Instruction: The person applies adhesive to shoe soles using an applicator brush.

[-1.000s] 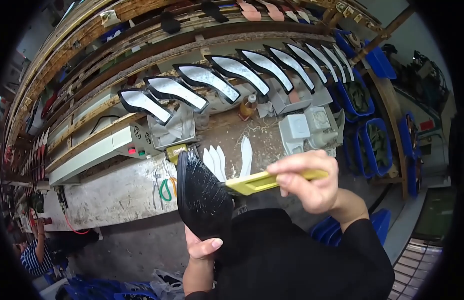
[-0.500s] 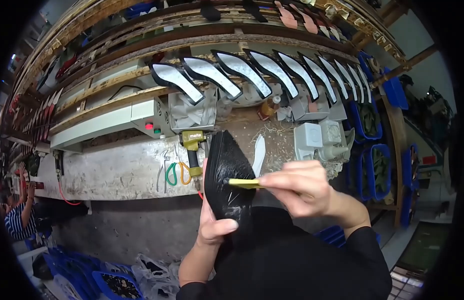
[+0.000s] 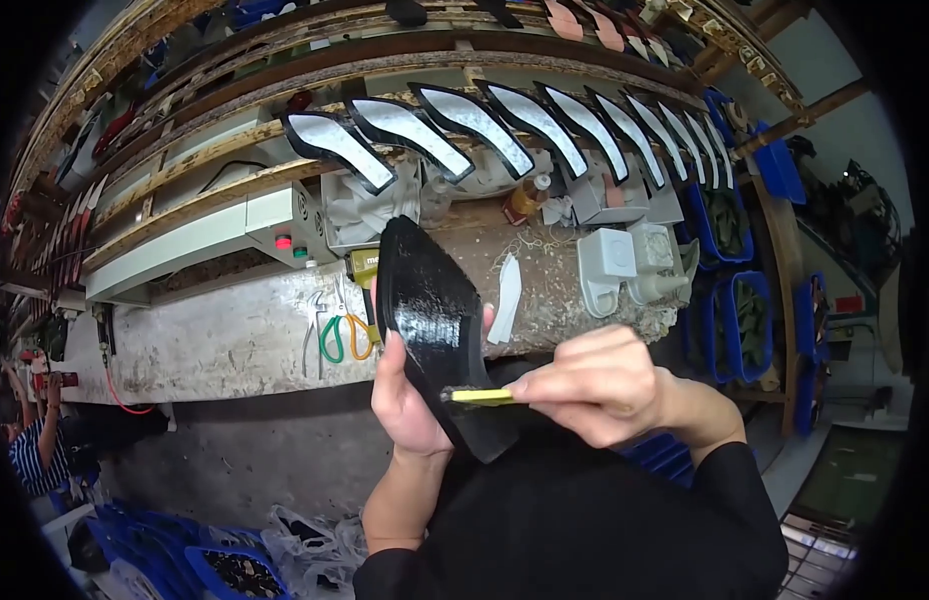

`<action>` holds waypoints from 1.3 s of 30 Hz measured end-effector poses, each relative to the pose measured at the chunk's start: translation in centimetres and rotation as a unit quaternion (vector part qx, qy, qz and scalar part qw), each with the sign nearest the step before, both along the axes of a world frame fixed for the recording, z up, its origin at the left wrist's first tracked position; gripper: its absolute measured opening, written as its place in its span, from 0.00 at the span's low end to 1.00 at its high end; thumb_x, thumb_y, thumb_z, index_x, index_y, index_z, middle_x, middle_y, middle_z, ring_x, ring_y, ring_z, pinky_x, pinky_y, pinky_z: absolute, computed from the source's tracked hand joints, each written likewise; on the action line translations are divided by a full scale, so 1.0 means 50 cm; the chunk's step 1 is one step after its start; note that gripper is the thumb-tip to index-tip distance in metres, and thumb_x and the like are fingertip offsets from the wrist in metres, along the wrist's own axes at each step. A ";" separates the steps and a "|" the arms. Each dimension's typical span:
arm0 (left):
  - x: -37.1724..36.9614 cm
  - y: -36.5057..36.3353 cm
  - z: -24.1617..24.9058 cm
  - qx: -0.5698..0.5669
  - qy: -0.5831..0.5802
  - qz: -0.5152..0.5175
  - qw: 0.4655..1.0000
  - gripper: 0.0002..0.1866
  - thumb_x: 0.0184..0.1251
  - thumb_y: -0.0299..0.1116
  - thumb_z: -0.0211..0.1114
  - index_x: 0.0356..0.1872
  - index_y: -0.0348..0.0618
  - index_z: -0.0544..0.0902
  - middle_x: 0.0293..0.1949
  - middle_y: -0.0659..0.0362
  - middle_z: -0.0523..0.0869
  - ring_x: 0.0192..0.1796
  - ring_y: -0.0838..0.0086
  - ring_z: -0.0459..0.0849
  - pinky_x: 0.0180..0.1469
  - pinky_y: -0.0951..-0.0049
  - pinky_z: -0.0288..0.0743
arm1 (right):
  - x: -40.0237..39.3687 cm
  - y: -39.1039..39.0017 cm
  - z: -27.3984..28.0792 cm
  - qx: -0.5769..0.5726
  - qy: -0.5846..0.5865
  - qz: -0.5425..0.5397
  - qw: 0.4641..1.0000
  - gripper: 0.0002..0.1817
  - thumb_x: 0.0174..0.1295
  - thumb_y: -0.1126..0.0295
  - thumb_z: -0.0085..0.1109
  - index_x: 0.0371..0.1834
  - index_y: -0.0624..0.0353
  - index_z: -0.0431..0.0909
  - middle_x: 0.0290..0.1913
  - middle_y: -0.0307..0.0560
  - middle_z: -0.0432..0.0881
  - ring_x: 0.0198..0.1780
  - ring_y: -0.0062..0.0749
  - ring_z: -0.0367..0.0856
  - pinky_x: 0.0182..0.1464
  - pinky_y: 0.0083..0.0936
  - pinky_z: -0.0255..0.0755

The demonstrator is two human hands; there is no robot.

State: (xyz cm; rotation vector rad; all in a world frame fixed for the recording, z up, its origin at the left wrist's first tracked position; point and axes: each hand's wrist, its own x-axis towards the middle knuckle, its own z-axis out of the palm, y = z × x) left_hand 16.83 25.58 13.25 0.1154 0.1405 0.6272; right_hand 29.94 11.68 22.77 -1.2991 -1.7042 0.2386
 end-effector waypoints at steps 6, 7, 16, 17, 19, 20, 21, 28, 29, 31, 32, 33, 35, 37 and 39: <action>0.027 0.028 0.000 -0.011 -0.054 0.048 0.997 0.26 0.88 0.46 0.48 0.77 0.48 0.75 0.70 0.56 0.85 0.70 0.63 0.84 0.81 0.43 0.66 | 0.005 -0.013 0.016 0.012 -0.003 0.022 1.000 0.12 0.62 0.83 0.68 0.49 0.65 0.88 0.48 0.54 0.94 0.21 0.21 0.76 0.25 0.15 0.69; 0.028 0.031 0.000 -0.018 -0.059 0.056 0.997 0.25 0.88 0.45 0.48 0.77 0.48 0.75 0.69 0.55 0.86 0.68 0.64 0.85 0.81 0.45 0.68 | 0.004 -0.016 0.018 0.018 0.016 0.027 0.999 0.11 0.63 0.82 0.69 0.49 0.65 0.88 0.49 0.54 0.94 0.22 0.21 0.77 0.25 0.15 0.69; 0.042 0.068 0.000 -0.024 -0.077 0.059 0.995 0.25 0.88 0.48 0.48 0.70 0.45 0.82 0.64 0.55 0.89 0.68 0.63 0.86 0.82 0.47 0.67 | 0.067 0.032 0.030 0.034 -0.039 0.062 0.997 0.06 0.67 0.73 0.73 0.45 0.60 0.92 0.49 0.47 0.95 0.29 0.21 0.82 0.32 0.15 0.76; 0.041 0.067 0.004 -0.021 -0.076 0.050 0.996 0.25 0.88 0.48 0.48 0.69 0.45 0.83 0.64 0.56 0.89 0.68 0.63 0.86 0.82 0.47 0.67 | 0.070 0.031 0.035 0.047 -0.019 0.060 0.997 0.06 0.67 0.72 0.74 0.44 0.59 0.92 0.49 0.46 0.95 0.30 0.21 0.83 0.33 0.16 0.77; 0.039 0.066 0.021 -0.041 -0.058 0.036 0.997 0.25 0.88 0.48 0.48 0.70 0.45 0.82 0.65 0.55 0.89 0.69 0.62 0.85 0.82 0.47 0.68 | 0.076 0.017 0.019 0.027 -0.020 0.070 0.997 0.06 0.67 0.71 0.74 0.44 0.58 0.93 0.49 0.45 0.95 0.30 0.21 0.83 0.33 0.16 0.77; 0.038 0.068 0.032 -0.061 -0.043 0.028 0.997 0.26 0.88 0.49 0.48 0.71 0.44 0.81 0.65 0.54 0.88 0.69 0.61 0.85 0.82 0.47 0.68 | 0.083 0.012 0.007 0.007 -0.023 0.087 0.996 0.06 0.67 0.70 0.74 0.44 0.58 0.93 0.48 0.45 0.95 0.31 0.21 0.83 0.34 0.16 0.78; 0.036 0.071 0.039 -0.081 -0.029 0.024 0.996 0.26 0.88 0.50 0.48 0.71 0.44 0.81 0.66 0.53 0.88 0.70 0.60 0.85 0.82 0.46 0.68 | 0.090 0.013 -0.004 -0.014 -0.026 0.108 0.994 0.06 0.68 0.69 0.74 0.44 0.57 0.93 0.48 0.44 0.95 0.32 0.21 0.83 0.34 0.16 0.78; 0.018 0.060 0.035 -0.036 -0.081 -0.087 0.992 0.30 0.88 0.53 0.47 0.76 0.42 0.75 0.71 0.48 0.83 0.70 0.52 0.83 0.81 0.44 0.67 | 0.120 0.127 0.061 0.021 -0.012 0.121 0.992 0.07 0.70 0.73 0.69 0.46 0.61 0.92 0.46 0.46 0.94 0.30 0.21 0.81 0.32 0.18 0.76; 0.014 0.053 0.040 -0.050 -0.061 -0.083 0.993 0.30 0.88 0.53 0.47 0.77 0.42 0.73 0.72 0.47 0.81 0.71 0.51 0.83 0.81 0.44 0.67 | 0.128 0.147 0.045 0.014 -0.040 0.147 0.988 0.07 0.70 0.73 0.69 0.46 0.62 0.92 0.46 0.46 0.94 0.30 0.22 0.80 0.31 0.18 0.75; 0.007 0.050 0.047 -0.074 -0.028 -0.061 0.995 0.32 0.88 0.54 0.46 0.79 0.42 0.71 0.74 0.45 0.79 0.72 0.48 0.81 0.81 0.42 0.66 | 0.108 0.111 0.041 -0.003 -0.041 0.173 0.984 0.06 0.70 0.73 0.69 0.46 0.62 0.92 0.46 0.46 0.94 0.30 0.22 0.80 0.31 0.18 0.75; 0.004 0.052 0.048 -0.087 -0.009 -0.047 0.995 0.32 0.88 0.54 0.46 0.79 0.42 0.70 0.75 0.44 0.77 0.73 0.47 0.80 0.82 0.42 0.66 | 0.096 0.089 0.039 -0.020 -0.037 0.195 0.980 0.06 0.70 0.73 0.70 0.45 0.61 0.92 0.46 0.46 0.94 0.30 0.22 0.80 0.31 0.18 0.75; 0.001 0.053 0.050 -0.090 -0.008 -0.045 0.995 0.32 0.88 0.54 0.46 0.79 0.42 0.70 0.75 0.44 0.77 0.73 0.47 0.80 0.82 0.42 0.66 | 0.086 0.067 0.037 -0.037 -0.025 0.212 0.976 0.06 0.70 0.72 0.70 0.45 0.60 0.92 0.45 0.45 0.94 0.29 0.22 0.79 0.30 0.18 0.74; 0.004 0.062 0.051 -0.064 -0.019 -0.045 0.997 0.33 0.88 0.54 0.46 0.81 0.43 0.68 0.76 0.45 0.76 0.75 0.46 0.77 0.82 0.41 0.64 | 0.084 0.068 0.043 -0.053 -0.015 0.234 0.971 0.06 0.70 0.71 0.70 0.44 0.59 0.92 0.44 0.44 0.93 0.29 0.21 0.78 0.30 0.18 0.74; 0.004 0.058 0.051 -0.043 -0.024 -0.054 0.997 0.33 0.88 0.54 0.46 0.82 0.44 0.66 0.77 0.45 0.75 0.77 0.46 0.75 0.83 0.40 0.62 | 0.100 0.096 0.067 -0.001 0.051 0.186 0.981 0.06 0.69 0.70 0.71 0.43 0.58 0.92 0.44 0.43 0.93 0.28 0.22 0.77 0.30 0.18 0.73; 0.006 0.051 0.040 -0.055 -0.057 -0.072 0.994 0.33 0.88 0.54 0.46 0.83 0.45 0.65 0.79 0.45 0.73 0.79 0.46 0.72 0.83 0.40 0.62 | 0.121 0.134 0.077 0.030 0.042 0.120 0.991 0.06 0.68 0.70 0.72 0.43 0.58 0.92 0.43 0.42 0.93 0.28 0.22 0.77 0.30 0.19 0.72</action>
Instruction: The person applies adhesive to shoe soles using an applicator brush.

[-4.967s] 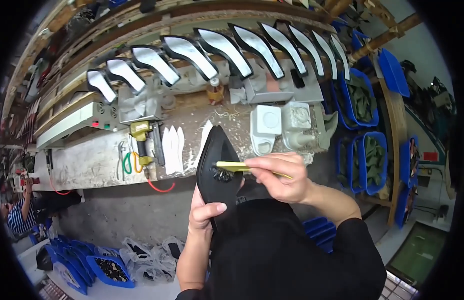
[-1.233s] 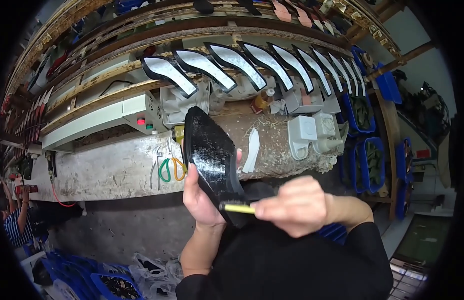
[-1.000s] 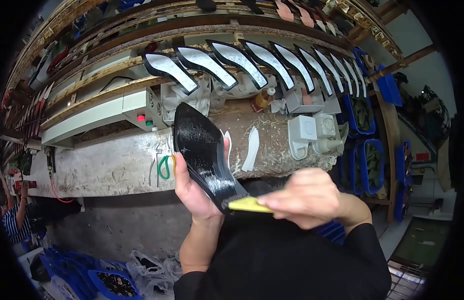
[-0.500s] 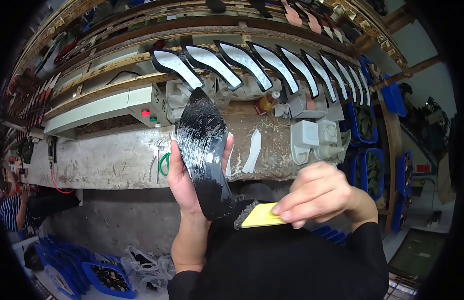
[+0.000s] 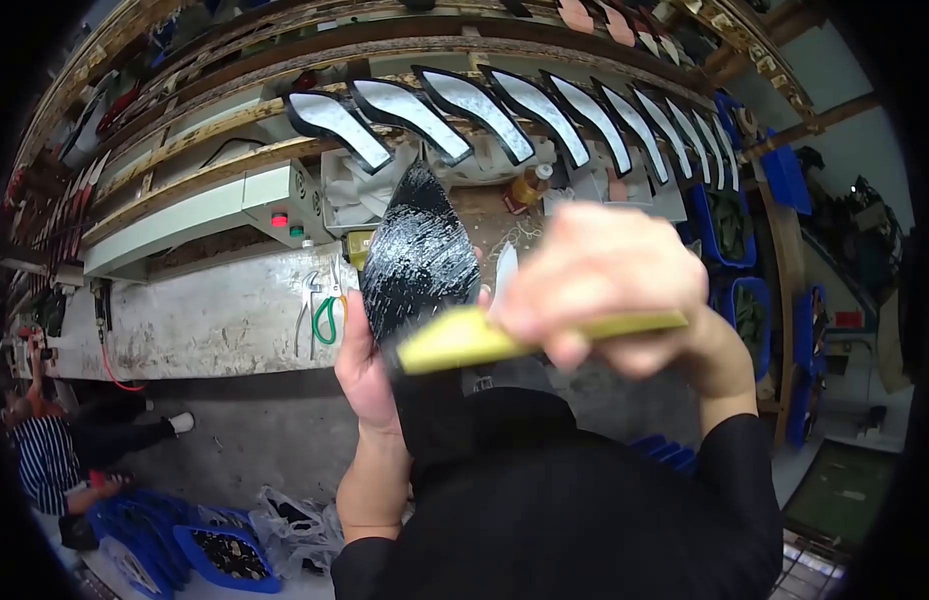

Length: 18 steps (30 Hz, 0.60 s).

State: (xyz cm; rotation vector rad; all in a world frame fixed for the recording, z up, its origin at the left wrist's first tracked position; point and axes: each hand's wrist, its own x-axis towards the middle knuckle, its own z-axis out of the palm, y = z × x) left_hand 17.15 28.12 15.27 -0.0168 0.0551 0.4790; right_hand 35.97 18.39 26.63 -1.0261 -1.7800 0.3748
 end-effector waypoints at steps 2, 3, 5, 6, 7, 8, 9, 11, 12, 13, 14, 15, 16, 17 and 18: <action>0.003 -0.009 -0.014 -0.030 -0.073 -0.017 0.997 0.34 0.87 0.55 0.46 0.84 0.46 0.63 0.81 0.45 0.69 0.82 0.46 0.67 0.84 0.40 0.60 | 0.019 0.016 -0.022 -0.007 -0.067 -0.019 0.998 0.05 0.68 0.70 0.72 0.42 0.58 0.92 0.43 0.42 0.93 0.30 0.23 0.79 0.31 0.19 0.72; 0.006 -0.010 -0.017 -0.045 -0.112 -0.019 0.993 0.35 0.87 0.55 0.46 0.85 0.47 0.62 0.82 0.45 0.67 0.83 0.46 0.65 0.84 0.40 0.59 | 0.026 0.020 -0.033 -0.021 -0.119 -0.001 0.993 0.05 0.67 0.71 0.72 0.42 0.58 0.92 0.42 0.42 0.94 0.31 0.24 0.81 0.31 0.19 0.72; 0.011 -0.002 -0.016 -0.025 -0.092 -0.004 0.995 0.35 0.87 0.55 0.46 0.85 0.48 0.61 0.83 0.44 0.65 0.84 0.45 0.62 0.84 0.40 0.58 | 0.000 -0.031 -0.032 -0.069 -0.088 0.014 0.994 0.06 0.68 0.72 0.71 0.44 0.60 0.92 0.43 0.44 0.93 0.34 0.26 0.83 0.33 0.22 0.75; 0.011 -0.001 -0.012 -0.006 -0.065 -0.002 0.998 0.36 0.87 0.56 0.46 0.86 0.48 0.60 0.84 0.43 0.63 0.85 0.44 0.60 0.85 0.39 0.56 | -0.006 -0.054 -0.037 -0.069 -0.088 0.012 0.994 0.06 0.68 0.72 0.71 0.44 0.60 0.92 0.43 0.44 0.93 0.34 0.26 0.83 0.33 0.22 0.75; 0.011 0.001 -0.008 0.013 -0.038 -0.001 0.999 0.36 0.87 0.56 0.46 0.86 0.49 0.59 0.84 0.42 0.60 0.85 0.43 0.58 0.85 0.39 0.54 | -0.012 -0.073 -0.042 -0.074 -0.018 0.025 0.997 0.07 0.69 0.73 0.70 0.46 0.62 0.91 0.43 0.46 0.93 0.33 0.26 0.84 0.31 0.22 0.75; 0.011 0.002 -0.007 0.032 -0.011 0.003 0.999 0.36 0.87 0.56 0.46 0.87 0.49 0.57 0.85 0.42 0.58 0.86 0.43 0.56 0.86 0.38 0.52 | -0.020 -0.082 -0.042 -0.078 0.016 0.033 0.996 0.08 0.70 0.74 0.70 0.48 0.64 0.90 0.43 0.48 0.92 0.32 0.26 0.84 0.30 0.22 0.75; 0.010 0.000 -0.009 0.030 -0.012 0.002 0.999 0.36 0.87 0.56 0.46 0.87 0.49 0.57 0.85 0.42 0.58 0.86 0.43 0.56 0.86 0.38 0.52 | -0.030 -0.089 -0.040 -0.081 0.051 0.041 0.995 0.08 0.70 0.74 0.69 0.49 0.65 0.90 0.42 0.49 0.92 0.32 0.26 0.84 0.29 0.22 0.75; 0.019 -0.016 -0.017 -0.033 -0.054 0.036 0.997 0.37 0.86 0.57 0.46 0.87 0.50 0.57 0.85 0.38 0.55 0.87 0.41 0.54 0.86 0.38 0.50 | -0.063 -0.091 0.007 -0.144 0.361 -0.102 0.916 0.09 0.72 0.77 0.66 0.52 0.66 0.88 0.41 0.50 0.91 0.31 0.25 0.83 0.27 0.20 0.75; 0.028 -0.024 -0.021 -0.065 -0.077 0.050 0.994 0.38 0.86 0.58 0.46 0.87 0.50 0.57 0.86 0.37 0.54 0.87 0.40 0.53 0.86 0.38 0.49 | -0.078 -0.089 0.028 -0.163 0.500 -0.173 0.833 0.10 0.73 0.78 0.64 0.53 0.67 0.87 0.40 0.51 0.90 0.30 0.24 0.82 0.27 0.18 0.74; 0.035 -0.028 -0.024 -0.083 -0.090 0.052 0.991 0.38 0.85 0.58 0.46 0.87 0.51 0.57 0.86 0.36 0.53 0.87 0.40 0.52 0.87 0.38 0.48 | -0.092 -0.086 0.037 -0.173 0.624 -0.236 0.724 0.10 0.74 0.79 0.62 0.55 0.68 0.86 0.40 0.51 0.90 0.30 0.23 0.82 0.26 0.17 0.74; 0.042 -0.033 -0.026 -0.101 -0.103 0.054 0.988 0.38 0.85 0.58 0.46 0.87 0.51 0.57 0.86 0.35 0.52 0.87 0.40 0.51 0.87 0.38 0.48 | -0.112 -0.075 0.033 -0.205 0.543 -0.275 0.767 0.11 0.75 0.78 0.60 0.56 0.70 0.85 0.37 0.52 0.89 0.26 0.22 0.80 0.22 0.17 0.71; 0.048 -0.031 -0.030 -0.043 -0.091 0.040 0.994 0.39 0.85 0.59 0.46 0.87 0.51 0.56 0.86 0.37 0.53 0.87 0.40 0.52 0.87 0.38 0.47 | -0.121 -0.066 0.025 -0.236 0.454 -0.311 0.801 0.13 0.76 0.77 0.58 0.58 0.71 0.84 0.34 0.53 0.88 0.21 0.21 0.79 0.18 0.16 0.67; 0.051 -0.026 -0.034 0.015 -0.080 0.029 0.996 0.39 0.84 0.59 0.46 0.88 0.51 0.56 0.86 0.38 0.53 0.87 0.41 0.52 0.87 0.39 0.47 | -0.108 -0.072 0.006 -0.233 0.451 -0.318 0.801 0.13 0.76 0.77 0.58 0.58 0.71 0.84 0.34 0.53 0.88 0.21 0.21 0.79 0.18 0.16 0.67; 0.052 -0.021 -0.038 0.073 -0.068 0.018 0.995 0.39 0.84 0.60 0.46 0.88 0.51 0.56 0.86 0.39 0.54 0.87 0.41 0.53 0.87 0.40 0.46 | -0.088 -0.083 -0.025 -0.247 0.372 -0.332 0.831 0.13 0.75 0.78 0.57 0.57 0.71 0.84 0.34 0.53 0.88 0.20 0.19 0.77 0.18 0.15 0.66; 0.053 -0.018 -0.040 0.130 -0.055 0.009 0.990 0.40 0.84 0.60 0.46 0.88 0.51 0.55 0.86 0.40 0.54 0.87 0.42 0.53 0.87 0.40 0.46 | -0.071 -0.091 -0.037 -0.261 0.291 -0.343 0.854 0.13 0.75 0.80 0.56 0.57 0.71 0.84 0.34 0.52 0.87 0.19 0.18 0.74 0.19 0.14 0.65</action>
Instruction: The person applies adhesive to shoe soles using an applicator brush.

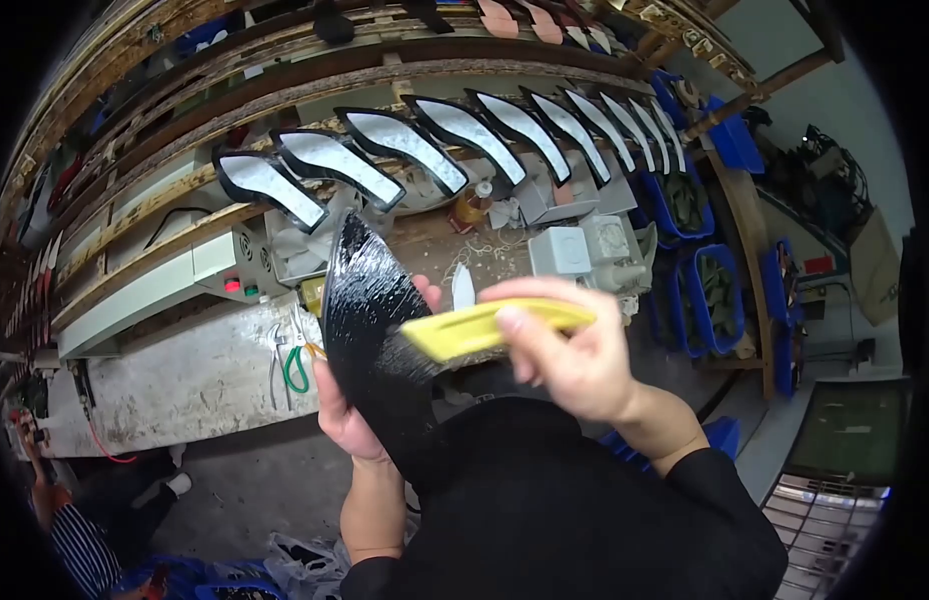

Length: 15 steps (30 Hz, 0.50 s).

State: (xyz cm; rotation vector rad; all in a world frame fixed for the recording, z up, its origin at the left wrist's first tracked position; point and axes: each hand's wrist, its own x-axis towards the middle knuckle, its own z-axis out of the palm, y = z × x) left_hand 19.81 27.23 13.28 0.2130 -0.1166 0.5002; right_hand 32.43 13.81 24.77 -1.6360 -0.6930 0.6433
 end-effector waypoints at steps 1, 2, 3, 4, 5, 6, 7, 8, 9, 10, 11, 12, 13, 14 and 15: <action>0.004 0.003 -0.001 -0.001 -0.004 0.001 1.000 0.40 0.84 0.60 0.46 0.88 0.51 0.55 0.86 0.40 0.54 0.87 0.42 0.53 0.87 0.40 0.46 | 0.020 -0.010 0.012 -0.012 0.015 -0.028 0.999 0.12 0.74 0.79 0.58 0.57 0.70 0.85 0.38 0.52 0.89 0.22 0.18 0.77 0.22 0.13 0.68; 0.007 0.008 -0.002 0.013 -0.017 0.008 1.000 0.40 0.83 0.60 0.46 0.88 0.51 0.55 0.86 0.41 0.55 0.87 0.41 0.53 0.87 0.41 0.46 | 0.039 -0.021 0.027 -0.022 0.030 -0.053 0.998 0.12 0.74 0.78 0.61 0.56 0.69 0.86 0.43 0.53 0.90 0.26 0.19 0.79 0.25 0.12 0.70; 0.007 0.013 -0.002 0.030 -0.027 0.012 0.999 0.41 0.83 0.61 0.46 0.88 0.52 0.55 0.87 0.43 0.55 0.87 0.41 0.54 0.87 0.41 0.47 | 0.047 -0.026 0.041 -0.020 0.030 -0.051 0.998 0.12 0.74 0.78 0.61 0.56 0.69 0.86 0.43 0.53 0.90 0.26 0.19 0.79 0.25 0.12 0.70; 0.005 0.018 -0.003 0.046 -0.035 0.017 0.998 0.41 0.83 0.61 0.46 0.88 0.52 0.55 0.87 0.44 0.55 0.86 0.41 0.54 0.87 0.41 0.47 | 0.052 -0.029 0.053 0.031 -0.022 -0.038 0.999 0.11 0.75 0.75 0.61 0.55 0.68 0.86 0.39 0.51 0.89 0.25 0.20 0.78 0.26 0.14 0.70; 0.003 0.020 -0.003 0.063 -0.042 0.022 0.997 0.41 0.83 0.62 0.46 0.88 0.52 0.55 0.87 0.45 0.55 0.86 0.40 0.54 0.87 0.42 0.48 | 0.056 -0.029 0.060 0.082 -0.072 -0.025 0.994 0.11 0.76 0.73 0.61 0.55 0.66 0.86 0.36 0.49 0.89 0.24 0.21 0.76 0.27 0.15 0.69; -0.003 0.015 -0.005 0.065 -0.039 0.020 0.997 0.41 0.83 0.62 0.46 0.88 0.52 0.55 0.87 0.45 0.55 0.86 0.40 0.54 0.87 0.42 0.48 | 0.074 -0.008 0.061 0.161 -0.166 0.056 0.971 0.11 0.76 0.70 0.63 0.54 0.64 0.87 0.39 0.50 0.90 0.28 0.23 0.78 0.31 0.18 0.72; -0.011 0.005 -0.010 0.027 -0.033 0.020 0.999 0.40 0.82 0.61 0.47 0.87 0.50 0.57 0.85 0.47 0.59 0.86 0.42 0.57 0.87 0.40 0.47 | 0.091 0.028 0.066 0.185 -0.247 0.108 0.945 0.11 0.74 0.70 0.65 0.53 0.63 0.88 0.42 0.50 0.91 0.30 0.25 0.79 0.33 0.20 0.73; -0.015 -0.003 -0.018 -0.011 -0.029 0.021 0.999 0.40 0.82 0.60 0.48 0.86 0.49 0.59 0.84 0.48 0.63 0.85 0.44 0.60 0.87 0.38 0.46 | 0.108 0.064 0.071 0.217 -0.324 0.157 0.908 0.10 0.72 0.70 0.68 0.52 0.61 0.89 0.45 0.50 0.92 0.32 0.27 0.80 0.35 0.22 0.75; -0.015 -0.010 -0.025 -0.048 -0.027 0.022 0.998 0.39 0.82 0.59 0.49 0.85 0.47 0.61 0.82 0.49 0.67 0.84 0.46 0.62 0.87 0.36 0.45 | 0.125 0.100 0.076 0.252 -0.389 0.202 0.863 0.10 0.70 0.70 0.70 0.51 0.59 0.90 0.49 0.50 0.93 0.34 0.29 0.81 0.37 0.24 0.76; -0.012 -0.014 -0.027 -0.068 -0.026 0.023 0.997 0.39 0.82 0.58 0.49 0.85 0.46 0.62 0.82 0.50 0.69 0.84 0.47 0.64 0.87 0.35 0.45 | 0.149 0.117 0.073 0.227 -0.415 0.243 0.847 0.11 0.68 0.73 0.71 0.51 0.59 0.91 0.49 0.49 0.93 0.34 0.29 0.81 0.37 0.24 0.77; -0.008 -0.018 -0.029 -0.088 -0.024 0.023 0.996 0.38 0.82 0.58 0.50 0.84 0.46 0.64 0.81 0.50 0.71 0.83 0.48 0.65 0.87 0.35 0.44 | 0.172 0.135 0.070 0.203 -0.440 0.284 0.827 0.12 0.66 0.75 0.72 0.52 0.59 0.91 0.48 0.49 0.93 0.33 0.29 0.80 0.37 0.23 0.77; -0.009 -0.017 -0.032 -0.097 -0.022 0.029 0.995 0.38 0.82 0.58 0.49 0.84 0.46 0.64 0.81 0.50 0.71 0.83 0.49 0.65 0.87 0.35 0.45 | 0.195 0.143 0.049 0.175 -0.441 0.332 0.815 0.13 0.64 0.77 0.72 0.52 0.60 0.91 0.48 0.48 0.94 0.33 0.28 0.80 0.37 0.23 0.77; -0.010 -0.012 -0.035 -0.105 -0.020 0.038 0.994 0.38 0.83 0.58 0.49 0.84 0.46 0.64 0.81 0.51 0.71 0.83 0.49 0.66 0.87 0.35 0.45 | 0.202 0.137 0.033 0.176 -0.439 0.336 0.814 0.13 0.64 0.77 0.72 0.52 0.60 0.91 0.48 0.48 0.94 0.33 0.28 0.80 0.37 0.23 0.77; -0.010 -0.009 -0.038 -0.113 -0.019 0.051 0.992 0.38 0.83 0.58 0.49 0.84 0.45 0.64 0.81 0.51 0.71 0.83 0.50 0.66 0.86 0.35 0.46 | 0.212 0.125 0.019 0.180 -0.411 0.365 0.816 0.13 0.65 0.77 0.71 0.52 0.61 0.92 0.48 0.48 0.93 0.33 0.28 0.79 0.36 0.23 0.77; -0.009 -0.008 -0.039 -0.121 -0.017 0.064 0.990 0.38 0.83 0.58 0.48 0.84 0.45 0.64 0.81 0.51 0.71 0.83 0.50 0.66 0.86 0.35 0.46 | 0.219 0.114 0.014 0.183 -0.381 0.394 0.816 0.12 0.65 0.77 0.71 0.51 0.62 0.92 0.47 0.47 0.93 0.32 0.27 0.78 0.35 0.22 0.76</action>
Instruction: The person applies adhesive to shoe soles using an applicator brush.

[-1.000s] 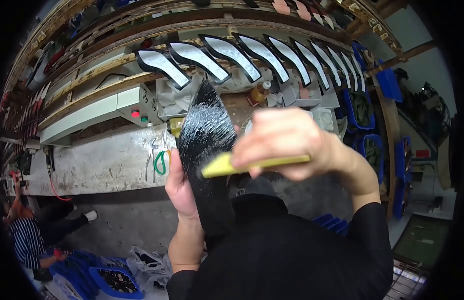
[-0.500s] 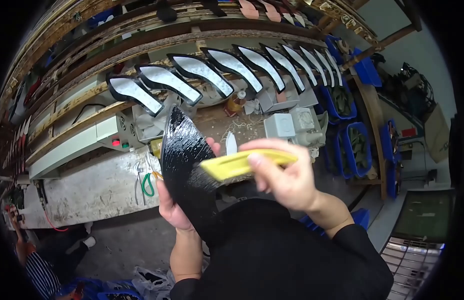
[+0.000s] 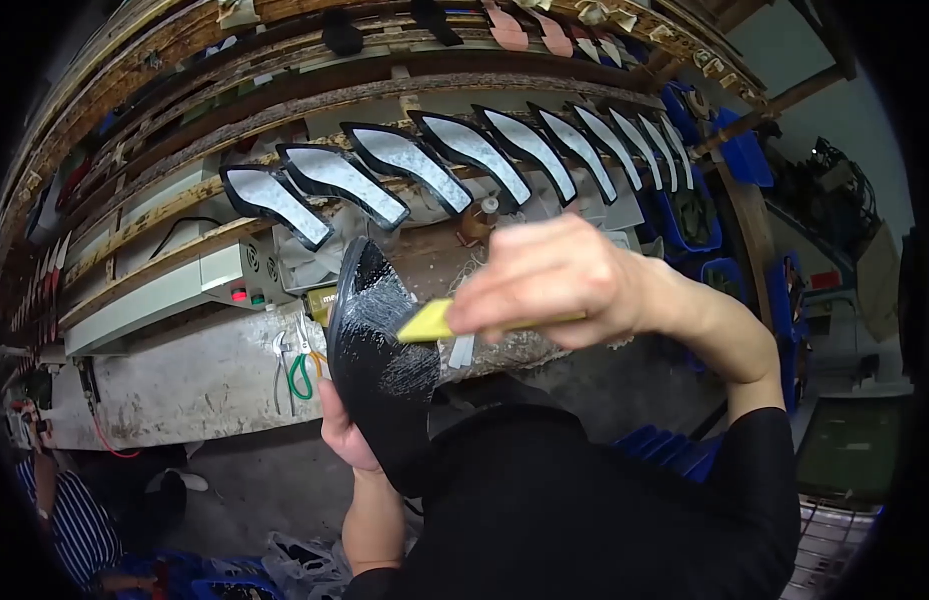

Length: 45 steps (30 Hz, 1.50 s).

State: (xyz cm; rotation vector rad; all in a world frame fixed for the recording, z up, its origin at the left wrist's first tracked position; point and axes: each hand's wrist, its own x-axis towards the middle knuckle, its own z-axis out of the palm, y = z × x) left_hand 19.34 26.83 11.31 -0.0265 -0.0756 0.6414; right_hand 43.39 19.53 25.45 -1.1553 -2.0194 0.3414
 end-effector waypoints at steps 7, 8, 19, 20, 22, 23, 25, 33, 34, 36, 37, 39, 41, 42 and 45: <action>0.034 -0.005 0.021 0.098 0.049 -0.006 0.994 0.39 0.85 0.59 0.45 0.88 0.52 0.54 0.84 0.52 0.66 0.83 0.53 0.67 0.84 0.42 0.57 | -0.036 -0.069 0.054 -0.076 0.138 0.020 0.987 0.07 0.65 0.79 0.71 0.45 0.65 0.91 0.45 0.47 0.93 0.32 0.28 0.80 0.33 0.23 0.76; 0.033 -0.006 0.012 0.056 0.017 -0.008 0.998 0.38 0.86 0.59 0.45 0.88 0.52 0.54 0.84 0.50 0.65 0.83 0.52 0.66 0.84 0.42 0.58 | -0.034 -0.055 0.058 -0.075 0.141 0.021 0.987 0.07 0.65 0.79 0.71 0.45 0.65 0.91 0.45 0.47 0.93 0.32 0.28 0.80 0.33 0.23 0.76; 0.089 0.000 0.038 0.130 0.109 0.011 0.985 0.41 0.85 0.62 0.46 0.88 0.51 0.53 0.85 0.43 0.59 0.85 0.43 0.58 0.84 0.44 0.59 | -0.025 -0.098 -0.016 -0.074 0.144 0.010 0.987 0.10 0.61 0.82 0.71 0.45 0.66 0.91 0.47 0.52 0.92 0.31 0.30 0.80 0.34 0.23 0.77; 0.094 0.002 0.042 0.134 0.110 0.023 0.985 0.42 0.84 0.63 0.46 0.88 0.51 0.53 0.85 0.43 0.58 0.86 0.43 0.57 0.84 0.44 0.59 | -0.021 -0.114 -0.017 -0.102 0.200 0.019 0.974 0.08 0.62 0.81 0.71 0.44 0.66 0.91 0.48 0.55 0.92 0.30 0.31 0.80 0.33 0.24 0.77; 0.096 -0.002 0.055 0.121 0.080 0.017 0.989 0.42 0.84 0.63 0.47 0.88 0.51 0.53 0.85 0.42 0.58 0.86 0.43 0.57 0.84 0.44 0.58 | -0.011 -0.140 -0.001 -0.081 0.300 -0.017 0.950 0.13 0.66 0.82 0.66 0.52 0.68 0.88 0.46 0.53 0.91 0.31 0.31 0.83 0.33 0.22 0.78; 0.096 -0.005 0.063 0.108 0.050 0.006 0.993 0.43 0.83 0.64 0.48 0.88 0.51 0.53 0.85 0.42 0.58 0.86 0.43 0.57 0.84 0.44 0.58 | -0.012 -0.148 0.010 -0.072 0.333 -0.028 0.940 0.14 0.67 0.82 0.65 0.55 0.68 0.87 0.46 0.53 0.91 0.31 0.31 0.85 0.33 0.22 0.79; 0.102 -0.011 0.075 0.081 -0.013 -0.025 0.996 0.44 0.82 0.64 0.49 0.88 0.50 0.52 0.85 0.41 0.57 0.86 0.43 0.57 0.84 0.43 0.57 | -0.031 -0.160 0.054 -0.090 0.614 -0.251 0.743 0.17 0.73 0.80 0.58 0.63 0.70 0.82 0.44 0.55 0.90 0.29 0.25 0.84 0.27 0.15 0.74; 0.150 -0.043 0.061 0.094 0.055 0.025 0.994 0.45 0.80 0.64 0.50 0.89 0.50 0.52 0.85 0.38 0.56 0.86 0.42 0.56 0.85 0.39 0.52 | -0.078 -0.147 0.036 -0.153 0.538 -0.320 0.765 0.16 0.76 0.76 0.58 0.63 0.68 0.82 0.40 0.49 0.90 0.28 0.18 0.81 0.26 0.11 0.70; 0.152 -0.043 0.066 0.117 0.100 0.031 0.988 0.45 0.80 0.64 0.50 0.89 0.50 0.52 0.85 0.38 0.56 0.86 0.42 0.56 0.85 0.39 0.52 | -0.090 -0.142 0.015 -0.131 0.462 -0.299 0.825 0.14 0.74 0.79 0.59 0.60 0.70 0.84 0.37 0.49 0.90 0.25 0.19 0.80 0.25 0.12 0.69; 0.154 -0.039 0.067 0.141 0.144 0.037 0.979 0.45 0.80 0.64 0.50 0.89 0.50 0.52 0.85 0.38 0.56 0.86 0.42 0.56 0.85 0.38 0.51 | -0.089 -0.138 -0.007 -0.107 0.381 -0.275 0.876 0.13 0.71 0.81 0.60 0.56 0.72 0.85 0.35 0.49 0.90 0.23 0.20 0.79 0.23 0.13 0.69; 0.155 -0.036 0.066 0.139 0.135 0.035 0.980 0.45 0.80 0.64 0.51 0.88 0.50 0.52 0.85 0.38 0.57 0.86 0.42 0.56 0.85 0.39 0.51 | -0.080 -0.137 -0.010 -0.102 0.358 -0.297 0.880 0.12 0.71 0.82 0.60 0.55 0.72 0.86 0.34 0.49 0.90 0.23 0.20 0.78 0.23 0.14 0.69; 0.154 -0.032 0.065 0.134 0.119 0.032 0.983 0.45 0.80 0.64 0.51 0.88 0.50 0.53 0.85 0.38 0.57 0.86 0.44 0.56 0.86 0.40 0.50 | -0.058 -0.137 -0.015 -0.092 0.309 -0.339 0.884 0.11 0.69 0.83 0.62 0.52 0.71 0.87 0.32 0.47 0.90 0.23 0.20 0.78 0.24 0.14 0.69; 0.152 -0.032 0.065 0.132 0.112 0.027 0.985 0.45 0.80 0.64 0.51 0.88 0.50 0.53 0.84 0.38 0.57 0.86 0.44 0.56 0.86 0.40 0.49 | -0.044 -0.142 -0.021 -0.093 0.289 -0.366 0.880 0.11 0.69 0.83 0.61 0.52 0.71 0.88 0.31 0.47 0.89 0.22 0.20 0.77 0.24 0.14 0.69; 0.154 -0.034 0.067 0.067 0.087 0.030 0.993 0.45 0.80 0.64 0.51 0.88 0.50 0.53 0.85 0.39 0.57 0.86 0.45 0.56 0.85 0.39 0.51 | -0.037 -0.145 -0.021 -0.099 0.290 -0.371 0.877 0.12 0.69 0.84 0.61 0.53 0.70 0.88 0.31 0.47 0.89 0.22 0.20 0.76 0.24 0.14 0.69; 0.154 -0.034 0.069 -0.095 0.025 0.038 0.994 0.46 0.79 0.64 0.53 0.88 0.50 0.54 0.85 0.40 0.58 0.86 0.46 0.57 0.83 0.35 0.55 | -0.002 -0.163 -0.013 -0.127 0.386 -0.397 0.823 0.12 0.71 0.79 0.62 0.54 0.68 0.88 0.37 0.47 0.92 0.25 0.20 0.76 0.26 0.15 0.67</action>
